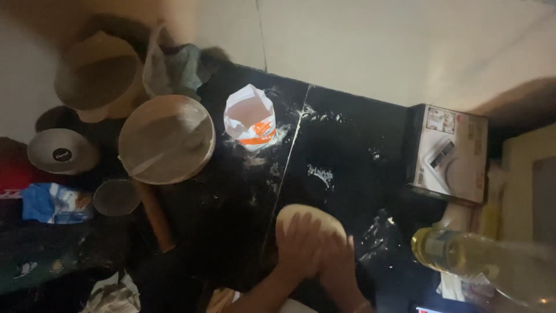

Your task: Kneading dough on a floured surface.

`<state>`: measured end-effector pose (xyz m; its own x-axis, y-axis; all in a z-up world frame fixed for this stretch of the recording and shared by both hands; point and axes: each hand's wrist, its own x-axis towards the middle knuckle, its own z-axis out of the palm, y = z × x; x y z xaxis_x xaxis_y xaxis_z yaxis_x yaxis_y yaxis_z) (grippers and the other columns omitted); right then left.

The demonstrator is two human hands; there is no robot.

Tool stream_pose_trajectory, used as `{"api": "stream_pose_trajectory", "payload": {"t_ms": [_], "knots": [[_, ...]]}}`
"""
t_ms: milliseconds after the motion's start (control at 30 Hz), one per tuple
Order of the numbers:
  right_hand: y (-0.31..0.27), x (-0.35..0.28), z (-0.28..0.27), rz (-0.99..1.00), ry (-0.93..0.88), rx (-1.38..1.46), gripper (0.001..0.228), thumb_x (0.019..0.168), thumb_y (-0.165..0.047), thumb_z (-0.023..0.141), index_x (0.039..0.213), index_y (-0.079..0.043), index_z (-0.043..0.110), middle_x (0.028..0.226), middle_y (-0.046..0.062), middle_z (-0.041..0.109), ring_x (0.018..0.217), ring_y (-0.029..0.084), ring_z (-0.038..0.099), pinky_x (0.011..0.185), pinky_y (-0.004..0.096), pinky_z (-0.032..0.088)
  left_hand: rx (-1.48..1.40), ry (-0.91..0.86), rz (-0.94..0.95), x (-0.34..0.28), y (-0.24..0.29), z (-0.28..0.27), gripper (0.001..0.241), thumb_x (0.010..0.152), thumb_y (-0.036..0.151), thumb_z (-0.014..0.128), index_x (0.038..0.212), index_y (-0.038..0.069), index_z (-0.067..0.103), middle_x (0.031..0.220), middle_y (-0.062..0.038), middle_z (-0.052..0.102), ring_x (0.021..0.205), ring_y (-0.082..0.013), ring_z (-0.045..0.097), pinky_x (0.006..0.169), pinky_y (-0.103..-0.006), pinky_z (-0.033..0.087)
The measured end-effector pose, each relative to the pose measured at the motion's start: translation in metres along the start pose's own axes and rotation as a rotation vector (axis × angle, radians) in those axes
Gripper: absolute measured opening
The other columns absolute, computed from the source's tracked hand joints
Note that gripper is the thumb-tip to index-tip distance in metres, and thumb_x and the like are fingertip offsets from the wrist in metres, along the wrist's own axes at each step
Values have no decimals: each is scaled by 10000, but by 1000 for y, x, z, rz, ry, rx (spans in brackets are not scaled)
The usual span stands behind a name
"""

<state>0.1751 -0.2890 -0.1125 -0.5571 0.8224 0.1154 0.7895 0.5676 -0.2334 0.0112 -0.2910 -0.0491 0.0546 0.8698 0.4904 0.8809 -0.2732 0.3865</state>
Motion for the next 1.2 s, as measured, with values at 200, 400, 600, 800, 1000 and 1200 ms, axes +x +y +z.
{"api": "stream_pose_trajectory", "payload": {"t_ms": [200,400,600,800,1000,1200], "knots": [[22,104,-60,227,157,152,603,980,-315,488,1513,-39,426,1569,207,430,1491,354,365,1244,612,125,23,127,-6,130,-6,8,470,953,280,541,1298,-22,647,1356,-257,637,1290,-476,555,997,-651,333],[81,163,-32,393,303,26,572,1043,-266,384,1606,-170,410,1614,57,463,1470,335,433,1145,625,329,186,238,95,200,-38,74,618,918,412,446,1425,111,631,1349,-141,674,1330,-356,595,1076,-607,393],[93,182,-27,664,376,281,440,1114,-337,381,1469,-186,593,1434,29,639,1362,304,565,1079,524,451,48,-195,-50,265,-53,109,769,852,531,569,1481,91,534,1231,-156,717,1334,-371,580,1077,-649,368],[15,143,-116,886,193,615,383,1017,-391,575,1206,-99,736,1104,185,752,1038,450,699,911,587,534,-1302,-583,-479,290,-121,142,637,1063,594,379,1279,105,725,1142,-171,761,1340,-357,570,1191,-641,205],[-8,109,-156,897,-23,783,374,978,-288,602,1135,-1,781,742,110,786,499,151,583,484,279,478,-307,-846,-359,252,-87,44,694,1057,571,303,662,99,624,562,-29,560,532,-196,587,689,-435,524],[-27,132,-186,476,353,710,452,1061,-240,401,1341,56,595,1403,205,625,1287,335,601,1097,409,456,-581,-565,-273,193,-20,-53,550,967,381,559,568,36,713,526,-23,695,387,-155,569,420,-286,479]]}}
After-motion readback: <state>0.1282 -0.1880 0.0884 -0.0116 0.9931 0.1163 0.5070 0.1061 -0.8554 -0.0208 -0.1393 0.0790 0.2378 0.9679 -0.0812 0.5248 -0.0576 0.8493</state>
